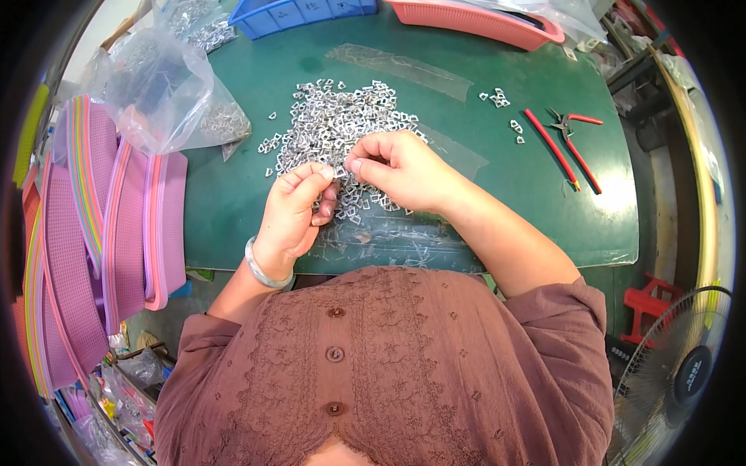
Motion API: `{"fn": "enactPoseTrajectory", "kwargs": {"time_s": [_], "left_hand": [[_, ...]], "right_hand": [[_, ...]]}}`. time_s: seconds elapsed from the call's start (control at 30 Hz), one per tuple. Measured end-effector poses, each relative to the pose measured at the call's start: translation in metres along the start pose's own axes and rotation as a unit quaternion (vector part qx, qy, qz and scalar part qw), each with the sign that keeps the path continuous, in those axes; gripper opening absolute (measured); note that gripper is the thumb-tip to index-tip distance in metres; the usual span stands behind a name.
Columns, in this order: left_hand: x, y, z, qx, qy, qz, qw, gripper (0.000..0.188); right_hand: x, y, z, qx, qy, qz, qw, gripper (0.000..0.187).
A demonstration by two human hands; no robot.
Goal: The person joins small metal zipper sliders with corresponding metal zipper pulls by hand, working over a large pile of components on a green workbench.
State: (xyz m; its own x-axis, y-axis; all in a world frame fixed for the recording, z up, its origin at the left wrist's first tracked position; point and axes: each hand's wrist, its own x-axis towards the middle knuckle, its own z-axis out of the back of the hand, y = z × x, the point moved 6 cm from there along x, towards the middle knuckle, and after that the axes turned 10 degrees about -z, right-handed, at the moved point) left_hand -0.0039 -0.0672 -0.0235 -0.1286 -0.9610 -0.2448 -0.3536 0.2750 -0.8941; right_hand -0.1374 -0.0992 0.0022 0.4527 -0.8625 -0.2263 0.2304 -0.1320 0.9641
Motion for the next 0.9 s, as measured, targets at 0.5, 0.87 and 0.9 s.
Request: {"fn": "enactPoseTrajectory", "kwargs": {"time_s": [0.5,0.87,0.9], "left_hand": [[-0.0026,-0.0036,-0.0038,0.025,0.023,-0.003,0.999,0.01],[-0.0021,-0.0023,-0.0026,0.029,0.044,-0.007,0.999,0.011],[-0.0019,-0.0027,-0.0026,0.029,0.044,-0.007,0.999,0.011]], "right_hand": [[-0.0013,-0.0041,-0.0041,0.055,0.039,-0.034,0.997,0.013],[-0.0017,-0.0023,-0.0031,0.059,0.037,-0.044,0.997,0.014],[-0.0015,-0.0025,-0.0027,0.058,0.037,-0.044,0.997,0.014]]}}
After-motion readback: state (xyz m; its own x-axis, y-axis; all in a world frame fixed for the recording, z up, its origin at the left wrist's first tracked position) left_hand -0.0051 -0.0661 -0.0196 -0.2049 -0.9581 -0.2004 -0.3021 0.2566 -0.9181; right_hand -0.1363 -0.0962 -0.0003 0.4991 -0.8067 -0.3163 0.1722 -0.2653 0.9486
